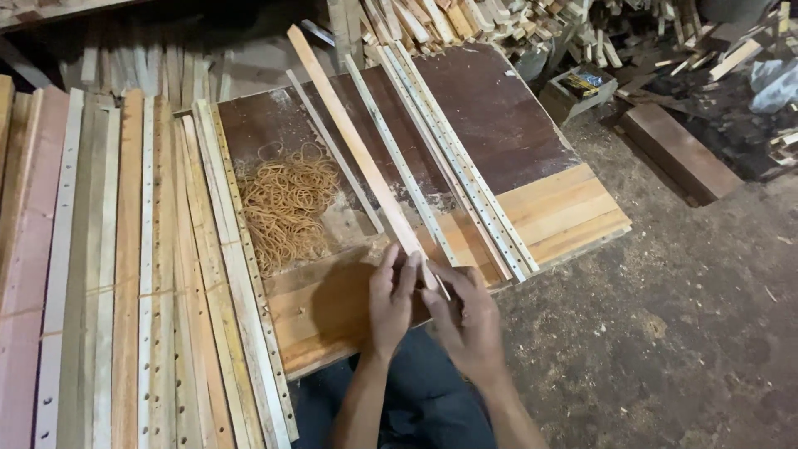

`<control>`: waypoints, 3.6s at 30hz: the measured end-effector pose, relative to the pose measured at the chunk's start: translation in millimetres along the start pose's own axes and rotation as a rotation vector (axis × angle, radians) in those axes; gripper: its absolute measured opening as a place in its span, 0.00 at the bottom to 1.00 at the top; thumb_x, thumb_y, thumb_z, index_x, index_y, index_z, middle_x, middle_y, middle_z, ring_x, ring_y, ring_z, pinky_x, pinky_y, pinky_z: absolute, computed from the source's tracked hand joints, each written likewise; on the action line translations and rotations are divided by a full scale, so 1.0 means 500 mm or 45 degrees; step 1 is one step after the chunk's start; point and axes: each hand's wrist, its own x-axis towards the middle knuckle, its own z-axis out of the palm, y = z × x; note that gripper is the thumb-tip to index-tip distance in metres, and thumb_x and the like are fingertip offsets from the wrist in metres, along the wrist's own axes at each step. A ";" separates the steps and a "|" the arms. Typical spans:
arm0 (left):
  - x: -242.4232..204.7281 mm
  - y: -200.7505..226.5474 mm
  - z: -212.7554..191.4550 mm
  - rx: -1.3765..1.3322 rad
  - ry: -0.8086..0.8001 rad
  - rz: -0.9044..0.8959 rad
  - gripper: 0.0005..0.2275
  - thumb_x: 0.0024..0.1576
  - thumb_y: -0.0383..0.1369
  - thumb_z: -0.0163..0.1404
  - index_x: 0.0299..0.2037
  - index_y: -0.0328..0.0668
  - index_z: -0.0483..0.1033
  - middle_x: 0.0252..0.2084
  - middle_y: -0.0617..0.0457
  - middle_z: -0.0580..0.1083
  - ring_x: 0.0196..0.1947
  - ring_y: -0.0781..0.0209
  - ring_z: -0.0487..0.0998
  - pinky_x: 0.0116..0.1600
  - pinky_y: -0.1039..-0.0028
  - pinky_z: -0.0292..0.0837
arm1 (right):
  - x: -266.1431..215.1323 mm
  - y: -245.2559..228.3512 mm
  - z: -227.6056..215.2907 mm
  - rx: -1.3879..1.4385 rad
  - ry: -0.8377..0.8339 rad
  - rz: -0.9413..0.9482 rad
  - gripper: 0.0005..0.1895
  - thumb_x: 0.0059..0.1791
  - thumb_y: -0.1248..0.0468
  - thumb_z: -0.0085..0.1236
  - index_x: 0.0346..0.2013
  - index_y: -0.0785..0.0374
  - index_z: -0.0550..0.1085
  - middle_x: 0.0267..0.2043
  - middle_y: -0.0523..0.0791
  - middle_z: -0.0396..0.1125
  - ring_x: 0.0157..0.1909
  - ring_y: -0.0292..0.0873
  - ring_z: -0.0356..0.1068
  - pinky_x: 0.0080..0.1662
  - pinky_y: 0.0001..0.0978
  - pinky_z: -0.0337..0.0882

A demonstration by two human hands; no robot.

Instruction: Sorting and inspecting wooden slats with pre-drilled holes in a workshop environment

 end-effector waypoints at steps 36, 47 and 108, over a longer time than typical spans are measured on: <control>0.013 -0.017 0.003 -0.802 0.199 -0.121 0.20 0.67 0.31 0.43 0.69 0.33 0.62 0.28 0.50 0.64 0.12 0.66 0.66 0.06 0.80 0.58 | 0.092 0.078 -0.064 -0.743 0.047 0.294 0.17 0.48 0.71 0.61 0.52 0.61 0.79 0.43 0.54 0.73 0.46 0.53 0.76 0.64 0.57 0.62; 0.013 -0.013 0.001 -0.836 0.159 -0.101 0.21 0.67 0.31 0.43 0.69 0.30 0.61 0.29 0.49 0.65 0.12 0.66 0.65 0.07 0.80 0.57 | 0.126 0.008 -0.068 -0.873 -0.054 0.213 0.20 0.48 0.74 0.59 0.55 0.64 0.77 0.42 0.54 0.74 0.44 0.52 0.76 0.48 0.43 0.73; 0.000 0.044 -0.016 -0.483 -0.008 0.073 0.07 0.63 0.35 0.54 0.42 0.41 0.75 0.34 0.56 0.75 0.33 0.69 0.74 0.40 0.78 0.71 | 0.013 -0.058 0.028 0.571 0.046 0.357 0.19 0.53 0.59 0.50 0.58 0.60 0.74 0.52 0.48 0.76 0.50 0.43 0.76 0.49 0.37 0.79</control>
